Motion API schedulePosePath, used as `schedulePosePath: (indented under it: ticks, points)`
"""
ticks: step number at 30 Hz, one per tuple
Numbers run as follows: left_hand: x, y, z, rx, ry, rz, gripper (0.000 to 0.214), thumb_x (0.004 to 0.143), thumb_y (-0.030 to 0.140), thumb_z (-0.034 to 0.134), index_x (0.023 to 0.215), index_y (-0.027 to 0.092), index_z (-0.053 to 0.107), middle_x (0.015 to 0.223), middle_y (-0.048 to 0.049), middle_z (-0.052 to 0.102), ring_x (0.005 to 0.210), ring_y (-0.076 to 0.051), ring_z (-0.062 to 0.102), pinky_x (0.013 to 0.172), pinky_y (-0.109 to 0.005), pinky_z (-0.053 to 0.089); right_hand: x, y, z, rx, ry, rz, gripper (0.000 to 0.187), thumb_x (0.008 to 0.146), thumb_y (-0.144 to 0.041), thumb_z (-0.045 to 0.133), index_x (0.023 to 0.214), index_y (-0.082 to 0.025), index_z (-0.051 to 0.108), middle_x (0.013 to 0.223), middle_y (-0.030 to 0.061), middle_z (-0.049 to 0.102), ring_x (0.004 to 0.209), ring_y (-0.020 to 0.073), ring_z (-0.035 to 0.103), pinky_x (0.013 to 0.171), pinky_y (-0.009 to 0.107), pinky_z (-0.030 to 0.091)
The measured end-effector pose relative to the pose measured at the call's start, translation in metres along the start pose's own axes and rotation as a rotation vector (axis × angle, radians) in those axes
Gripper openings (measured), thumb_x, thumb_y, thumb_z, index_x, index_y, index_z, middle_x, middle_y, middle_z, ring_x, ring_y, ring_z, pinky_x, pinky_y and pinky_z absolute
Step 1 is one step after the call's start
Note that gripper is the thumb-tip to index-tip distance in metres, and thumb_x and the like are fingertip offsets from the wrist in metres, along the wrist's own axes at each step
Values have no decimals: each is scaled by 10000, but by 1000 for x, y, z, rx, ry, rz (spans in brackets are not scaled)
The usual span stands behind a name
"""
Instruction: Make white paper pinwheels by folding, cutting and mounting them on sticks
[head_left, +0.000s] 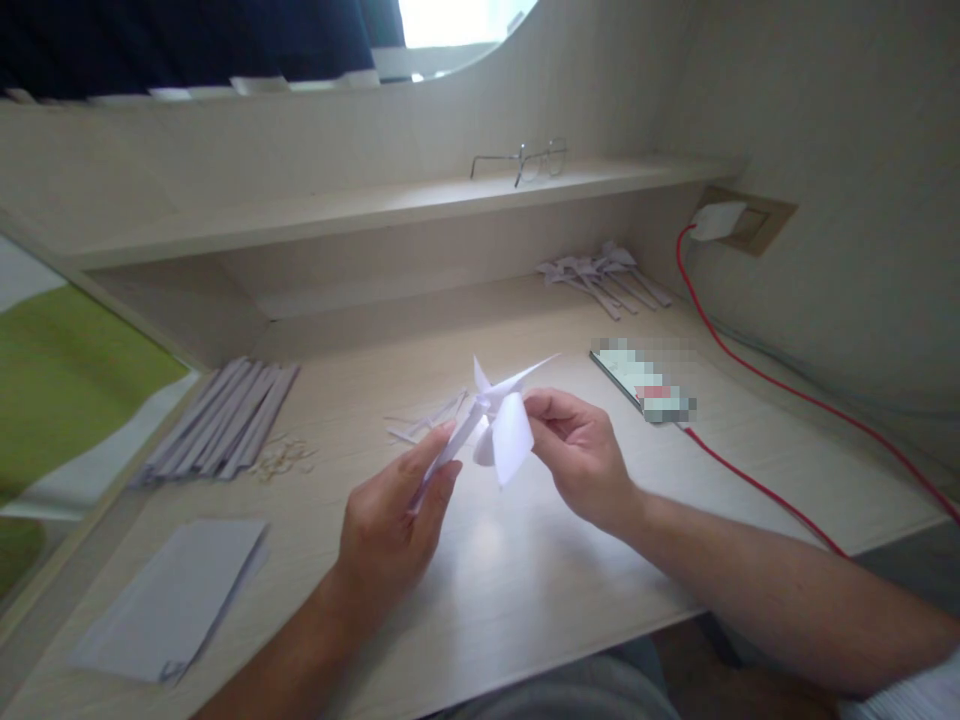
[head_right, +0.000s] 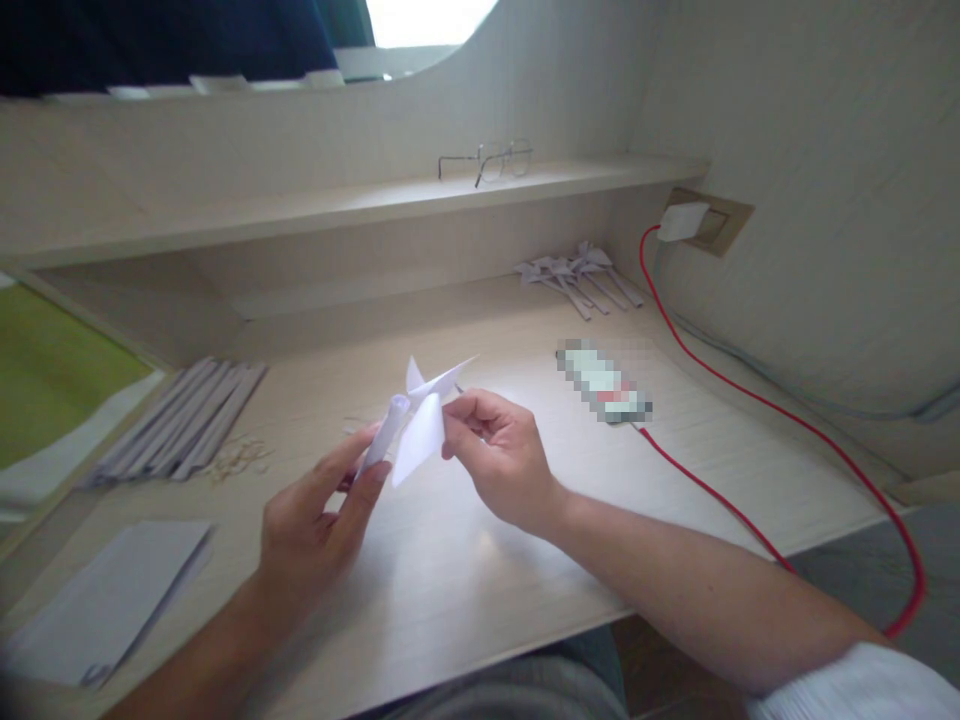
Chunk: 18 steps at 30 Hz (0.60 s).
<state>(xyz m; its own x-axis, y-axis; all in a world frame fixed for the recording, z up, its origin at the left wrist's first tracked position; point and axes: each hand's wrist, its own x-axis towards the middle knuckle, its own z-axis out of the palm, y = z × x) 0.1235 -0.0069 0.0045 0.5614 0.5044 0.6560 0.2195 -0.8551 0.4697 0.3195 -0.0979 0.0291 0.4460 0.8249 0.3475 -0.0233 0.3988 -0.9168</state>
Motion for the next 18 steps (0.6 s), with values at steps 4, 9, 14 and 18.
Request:
schedulePosePath:
  ticks: [4,9,14,18]
  points:
    - [2,-2,0,-16,64,71,521,899,123,703,1387,290,627,1212,-65,772,920,-193,761,841,-302,615,-4,-2,1,-56,-32,-48,228,895,-383,743,800,-186,678,706,11,646,638,142,598,597,264,497]
    - [5,2,-2,-54,132,106,473,853,54,723,1271,271,683,1141,-53,774,964,-203,747,889,-344,604,-11,-11,4,-296,-32,-336,24,911,-207,698,896,-188,694,818,51,681,744,173,636,676,305,521]
    - [8,6,-6,-120,135,165,536,799,-15,741,1261,249,671,1121,-67,759,1012,-224,727,918,-392,594,-15,-20,3,-361,-119,-571,132,854,-103,719,942,-194,682,857,80,707,751,189,666,656,312,547]
    - [9,5,-7,-124,120,235,511,826,34,732,1281,258,669,1123,-70,772,1017,-239,729,900,-410,603,-15,-24,1,-406,-173,-600,146,869,-109,688,979,-205,678,860,85,714,753,198,682,650,316,576]
